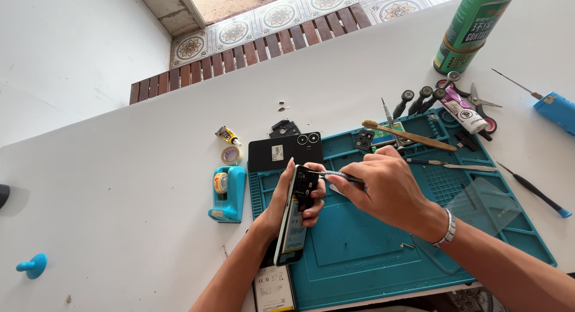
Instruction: The person uses a screwdriver to remove screws from the internal frame of two smartphones. They then use a plastic pry tool to separate the back cover from one phone and place the removed components on the workbench.
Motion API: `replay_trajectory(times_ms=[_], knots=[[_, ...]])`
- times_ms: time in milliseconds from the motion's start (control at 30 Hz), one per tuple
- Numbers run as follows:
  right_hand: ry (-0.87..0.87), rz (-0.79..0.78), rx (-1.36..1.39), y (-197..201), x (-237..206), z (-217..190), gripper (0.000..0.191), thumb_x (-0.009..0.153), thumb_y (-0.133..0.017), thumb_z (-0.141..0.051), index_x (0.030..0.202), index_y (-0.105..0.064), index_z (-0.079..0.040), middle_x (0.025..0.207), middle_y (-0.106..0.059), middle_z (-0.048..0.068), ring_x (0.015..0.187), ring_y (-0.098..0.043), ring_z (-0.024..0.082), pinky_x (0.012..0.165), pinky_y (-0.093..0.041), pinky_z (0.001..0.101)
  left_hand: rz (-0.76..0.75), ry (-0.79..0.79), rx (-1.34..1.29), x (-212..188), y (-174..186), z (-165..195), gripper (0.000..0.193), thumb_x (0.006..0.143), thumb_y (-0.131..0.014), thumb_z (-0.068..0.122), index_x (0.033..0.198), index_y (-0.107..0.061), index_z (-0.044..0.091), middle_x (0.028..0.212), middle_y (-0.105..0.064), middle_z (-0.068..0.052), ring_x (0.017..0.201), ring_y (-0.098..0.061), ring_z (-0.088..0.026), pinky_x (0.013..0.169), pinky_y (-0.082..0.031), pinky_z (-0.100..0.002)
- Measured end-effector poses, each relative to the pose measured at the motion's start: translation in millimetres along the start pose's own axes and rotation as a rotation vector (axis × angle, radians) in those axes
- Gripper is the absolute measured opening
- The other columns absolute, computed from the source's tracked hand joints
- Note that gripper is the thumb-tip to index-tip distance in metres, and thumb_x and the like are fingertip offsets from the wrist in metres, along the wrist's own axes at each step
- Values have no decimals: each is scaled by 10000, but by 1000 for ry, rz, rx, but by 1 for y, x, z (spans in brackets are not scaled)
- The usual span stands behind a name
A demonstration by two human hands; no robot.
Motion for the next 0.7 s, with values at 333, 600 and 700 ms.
replay_trajectory(times_ms=[333, 600, 700], knots=[[176, 181, 145, 14, 0, -13, 256, 855, -806, -312, 982, -766, -92, 627, -718, 9, 550, -623, 126, 697, -428, 346, 14, 11, 33, -2, -3, 1, 669, 1043, -226, 653, 1292, -449, 74, 832, -449, -42, 545, -489, -85, 430, -465, -225], [212, 143, 181, 12, 0, -13, 280, 849, -782, -274, 1083, -779, -120, 624, -697, 1, 523, -599, 137, 610, -423, 326, 36, 14, 83, -1, 1, -2, 681, 1042, -224, 665, 1309, -459, 86, 809, -471, -44, 538, -496, -89, 418, -468, -235], [137, 149, 124, 11, 1, -10, 222, 876, -835, -302, 1017, -754, -152, 608, -681, 8, 554, -611, 131, 653, -440, 325, -7, 43, 13, -2, 2, -3, 702, 1056, -228, 667, 1354, -464, 77, 861, -538, -74, 572, -527, -102, 455, -493, -252]])
Point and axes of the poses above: each hand's wrist, its own x-axis towards the middle knuckle, its own y-axis out of the back of the hand, z = x × y, the point moved 5 cm from there along x, towards the middle knuckle
